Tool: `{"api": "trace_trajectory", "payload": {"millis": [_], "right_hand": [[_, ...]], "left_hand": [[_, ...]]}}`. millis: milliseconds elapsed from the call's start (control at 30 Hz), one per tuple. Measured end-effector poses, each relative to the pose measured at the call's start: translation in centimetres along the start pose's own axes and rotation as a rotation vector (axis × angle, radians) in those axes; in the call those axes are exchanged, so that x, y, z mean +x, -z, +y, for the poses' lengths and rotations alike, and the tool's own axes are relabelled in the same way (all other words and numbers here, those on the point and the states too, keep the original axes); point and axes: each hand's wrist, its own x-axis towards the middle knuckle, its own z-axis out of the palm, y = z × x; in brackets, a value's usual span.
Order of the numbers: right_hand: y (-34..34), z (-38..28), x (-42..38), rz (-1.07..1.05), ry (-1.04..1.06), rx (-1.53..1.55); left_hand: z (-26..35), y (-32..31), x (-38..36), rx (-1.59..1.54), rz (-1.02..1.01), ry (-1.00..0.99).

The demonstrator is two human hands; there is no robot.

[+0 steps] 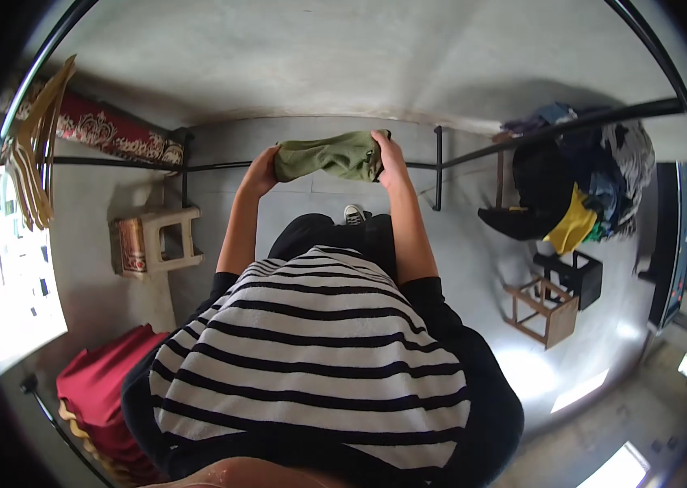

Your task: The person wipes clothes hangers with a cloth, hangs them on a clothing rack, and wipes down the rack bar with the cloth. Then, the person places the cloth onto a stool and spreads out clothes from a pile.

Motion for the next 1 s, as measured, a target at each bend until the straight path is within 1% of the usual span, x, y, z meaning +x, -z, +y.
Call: {"api": "trace_trajectory", "payload": {"millis": [33, 67, 100, 133, 167, 200, 233, 267, 300, 333, 367, 400, 433, 467, 533, 567, 633, 667, 733, 767, 800, 867, 900, 933, 967, 1000], "right_hand": [[0.2, -0.1, -0.7, 0.016, 0.041, -0.031], [0.2, 0.0, -1.5, 0.035, 0.047, -0.012], [0.2, 0.0, -2.4, 0.043, 0.112, -0.045], [0.2, 0.0, -3.3, 0.053, 0.177, -0.079], [0.5, 0.4, -3.7, 0.043, 0.25, -0.094], [0.5, 0.6, -4.5, 0.065, 0.257, -0.078], [0.4, 0.7, -5.3, 0.114, 0.271, -0.16], [0.4, 1.0, -6.1, 0.163, 0.282, -0.241], [0.6, 1.3, -6.6, 0.146, 0.281, -0.306], [0.6, 2.1, -7.1, 0.167, 0.286, -0.288], [-0.5, 2.1, -8.8, 0.265, 0.347, -0.319], [-1.2, 2.5, -10.0, 0.367, 0.406, -0.348], [-0.2, 3.7, -9.9, 0.364, 0.436, -0.349], [0.2, 4.8, -10.4, 0.398, 0.439, -0.324], [0.8, 6.5, -11.5, 0.529, 0.454, -0.5], [0.8, 6.9, -12.6, 0.565, 0.46, -0.478], [1.0, 8.2, -15.4, 0.457, 0.339, -0.433], [1.2, 9.0, -16.6, 0.491, 0.345, -0.415], [1.9, 10.4, -18.8, 0.498, 0.23, -0.298], [2.2, 11.0, -19.9, 0.494, 0.226, -0.181], [2.7, 11.6, -20.8, 0.528, 0.233, -0.16], [3.4, 12.8, -22.1, 0.602, 0.324, 0.064], [3.7, 13.0, -22.8, 0.628, 0.335, 0.085], [4.2, 13.1, -23.4, 0.668, 0.39, 0.142], [4.2, 13.1, -24.2, 0.706, 0.444, 0.196], [4.3, 13.2, -24.9, 0.728, 0.455, 0.215]], "left_hand": [[0.5, 0.3, 0.0, 0.019, -0.012, 0.018], [1.0, 0.6, 0.0, 0.091, 0.008, -0.05], [1.5, 0.8, 0.1, 0.162, 0.025, -0.12], [2.3, -0.1, -0.7, 0.18, 0.009, -0.105], [3.3, -0.9, -1.4, 0.191, 0.02, -0.143], [4.2, -1.7, -2.2, 0.2, 0.03, -0.181], [4.7, -2.0, -2.4, 0.184, 0.082, -0.173], [5.0, -1.5, -2.1, 0.199, 0.066, -0.158], [5.4, -0.9, -1.9, 0.298, -0.01, -0.155], [5.8, -0.4, -1.6, 0.399, -0.088, -0.153], [5.9, -0.2, -1.7, 0.418, -0.106, -0.138], [6.1, -0.2, -1.6, 0.517, -0.115, -0.189], [6.2, -0.1, -1.5, 0.616, -0.131, -0.239], [6.5, -0.6, -1.9, 0.639, -0.161, -0.221], [6.9, -1.6, -2.5, 0.791, -0.003, -0.332], [6.9, -1.5, -2.0, 0.81, -0.04, -0.323], [6.4, -1.3, -1.6, 0.947, -0.21, -0.272], [5.9, -1.6, -1.6, 0.96, -0.247, -0.263], [4.6, -2.7, -2.2, 1.072, -0.302, -0.08], [4.1, -3.2, -2.4, 1.087, -0.374, 0.05], [3.5, -4.2, -2.9, 1.104, -0.41, 0.061], [2.0, -6.2, -3.9, 1.007, -0.422, 0.252], [1.6, -7.0, -3.6, 1.013, -0.489, 0.298], [1.0, -8.0, -3.5, 1.032, -0.516, 0.307], [0.4, -9.1, -3.8, 0.943, -0.567, 0.325], [-0.3, -10.2, -4.0, 0.854, -0.615, 0.345]]}}
